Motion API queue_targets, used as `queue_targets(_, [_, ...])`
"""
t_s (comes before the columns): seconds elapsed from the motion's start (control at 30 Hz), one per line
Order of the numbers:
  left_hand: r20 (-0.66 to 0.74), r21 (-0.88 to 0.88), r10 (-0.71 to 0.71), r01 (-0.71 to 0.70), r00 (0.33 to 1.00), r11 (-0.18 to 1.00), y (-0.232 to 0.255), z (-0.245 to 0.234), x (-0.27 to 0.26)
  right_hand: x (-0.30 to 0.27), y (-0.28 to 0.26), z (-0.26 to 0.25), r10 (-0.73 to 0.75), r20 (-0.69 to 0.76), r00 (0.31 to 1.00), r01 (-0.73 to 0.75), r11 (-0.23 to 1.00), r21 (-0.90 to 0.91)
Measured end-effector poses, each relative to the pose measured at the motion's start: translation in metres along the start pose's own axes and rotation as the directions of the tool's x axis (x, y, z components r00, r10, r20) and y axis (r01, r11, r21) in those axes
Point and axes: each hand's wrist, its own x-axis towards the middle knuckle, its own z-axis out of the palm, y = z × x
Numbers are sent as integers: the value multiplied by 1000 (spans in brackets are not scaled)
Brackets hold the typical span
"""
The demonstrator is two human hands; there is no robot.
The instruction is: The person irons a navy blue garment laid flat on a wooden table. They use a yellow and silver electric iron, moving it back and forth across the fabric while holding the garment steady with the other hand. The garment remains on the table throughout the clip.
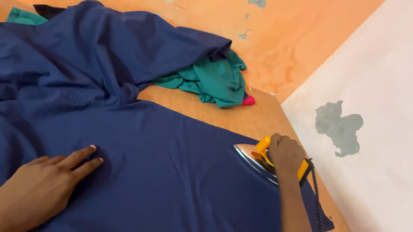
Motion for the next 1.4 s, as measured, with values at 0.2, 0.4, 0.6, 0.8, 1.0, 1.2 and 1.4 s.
queue_targets(0.2, [3,18,-3,3,1000,1000,3,5,1,-42,-27,-10,-183,-109,977,212,795,568])
queue_targets(0.4, [-33,-87,-16,13,999,996,7,-4,-4,-20,1,-4,-260,20,966,260,966,-12])
queue_targets(0.6, [-113,-239,-41,13,993,971,31,-9,34,-2,-32,13,-165,17,986,165,983,-76])
queue_targets(0.8, [-238,-165,253,-296,938,941,92,10,112,-22,-47,0,-195,-72,978,208,906,368])
queue_targets(1.0, [-285,-168,234,-288,930,943,109,35,131,2,-18,-1,-77,47,996,83,987,-137])
queue_targets(1.2, [-345,-209,187,-269,920,940,104,49,133,-13,-28,18,-151,117,982,121,965,232])
queue_targets(1.4, [-337,-234,191,-279,922,931,105,47,129,1,-10,9,-155,197,968,170,984,-60])
